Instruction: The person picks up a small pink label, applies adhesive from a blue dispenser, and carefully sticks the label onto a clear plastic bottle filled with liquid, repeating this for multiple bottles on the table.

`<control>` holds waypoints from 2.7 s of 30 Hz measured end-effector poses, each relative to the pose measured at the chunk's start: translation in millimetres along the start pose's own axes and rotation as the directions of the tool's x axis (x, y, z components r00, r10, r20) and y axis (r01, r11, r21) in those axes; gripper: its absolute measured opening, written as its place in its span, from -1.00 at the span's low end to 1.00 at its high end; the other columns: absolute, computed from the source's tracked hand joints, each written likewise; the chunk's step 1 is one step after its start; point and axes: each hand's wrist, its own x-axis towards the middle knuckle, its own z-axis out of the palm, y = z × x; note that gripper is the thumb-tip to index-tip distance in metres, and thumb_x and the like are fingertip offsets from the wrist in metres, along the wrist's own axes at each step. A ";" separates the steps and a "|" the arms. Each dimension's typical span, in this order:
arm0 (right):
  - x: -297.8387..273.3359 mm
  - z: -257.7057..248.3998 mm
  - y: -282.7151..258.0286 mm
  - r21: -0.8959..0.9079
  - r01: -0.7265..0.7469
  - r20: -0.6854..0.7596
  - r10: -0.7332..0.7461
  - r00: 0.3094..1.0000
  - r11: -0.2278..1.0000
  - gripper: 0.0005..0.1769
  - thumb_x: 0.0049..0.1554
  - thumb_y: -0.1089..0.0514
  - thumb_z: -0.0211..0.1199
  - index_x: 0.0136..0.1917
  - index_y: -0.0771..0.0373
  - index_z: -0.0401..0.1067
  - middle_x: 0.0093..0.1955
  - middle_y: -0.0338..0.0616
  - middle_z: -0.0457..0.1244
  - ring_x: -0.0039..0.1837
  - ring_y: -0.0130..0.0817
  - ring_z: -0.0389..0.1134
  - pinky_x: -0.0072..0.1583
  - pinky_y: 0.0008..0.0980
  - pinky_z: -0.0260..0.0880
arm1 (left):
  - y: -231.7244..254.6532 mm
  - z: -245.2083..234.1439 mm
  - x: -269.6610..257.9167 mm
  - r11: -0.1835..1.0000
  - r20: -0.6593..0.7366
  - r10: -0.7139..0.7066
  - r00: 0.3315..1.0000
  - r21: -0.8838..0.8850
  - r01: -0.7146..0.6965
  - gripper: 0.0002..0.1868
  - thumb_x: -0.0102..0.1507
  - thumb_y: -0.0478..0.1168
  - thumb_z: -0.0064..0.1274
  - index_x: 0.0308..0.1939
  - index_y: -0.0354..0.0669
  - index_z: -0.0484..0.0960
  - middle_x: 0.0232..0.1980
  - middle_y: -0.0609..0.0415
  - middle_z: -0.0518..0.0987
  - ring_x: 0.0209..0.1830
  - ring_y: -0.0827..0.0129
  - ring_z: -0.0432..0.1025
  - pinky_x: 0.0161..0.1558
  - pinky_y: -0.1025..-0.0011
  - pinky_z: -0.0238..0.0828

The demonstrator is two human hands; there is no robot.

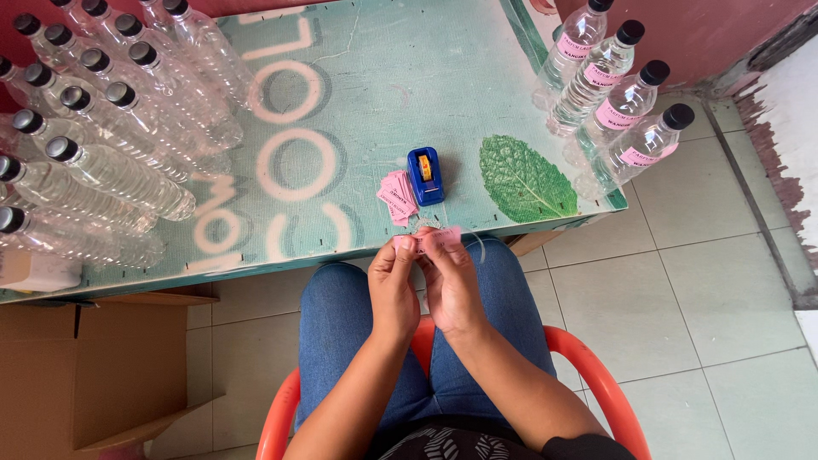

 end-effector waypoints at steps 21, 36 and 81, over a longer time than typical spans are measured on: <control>-1.2 8.0 -4.4 0.034 -0.053 -0.100 0.056 0.993 0.998 -0.83 0.17 0.10 0.31 -0.01 0.20 0.54 0.00 -0.05 0.39 0.07 -0.28 0.40 0.22 -0.28 0.32 | -6.1 -9.2 8.3 0.996 -0.002 0.084 0.997 -0.017 -0.084 -0.83 0.29 -0.23 0.13 -0.16 -0.20 0.47 -0.23 0.09 0.48 -0.27 0.52 0.38 -0.07 0.52 0.40; -15.7 38.4 -26.4 0.062 -0.060 -0.074 0.064 0.995 0.996 -0.86 0.19 0.04 0.29 -0.04 0.12 0.49 -0.07 -0.23 0.39 -0.06 -0.47 0.38 0.13 -0.44 0.30 | -12.6 -16.5 11.7 0.990 -0.010 0.141 0.990 -0.026 -0.141 -0.77 0.29 -0.25 0.13 -0.06 -0.20 0.42 -0.16 0.08 0.45 -0.25 0.52 0.37 -0.05 0.52 0.41; 10.2 81.0 27.5 -0.009 -0.033 0.056 0.033 0.998 0.999 -0.91 0.18 0.22 0.31 -0.15 0.21 0.44 -0.24 -0.17 0.37 -0.21 -0.49 0.36 -0.02 -0.52 0.37 | -5.1 -55.4 50.3 0.899 -0.172 0.425 0.889 -0.036 -0.436 -0.50 0.28 -0.30 0.12 0.24 -0.20 0.28 0.06 0.07 0.37 -0.18 0.52 0.34 -0.01 0.52 0.43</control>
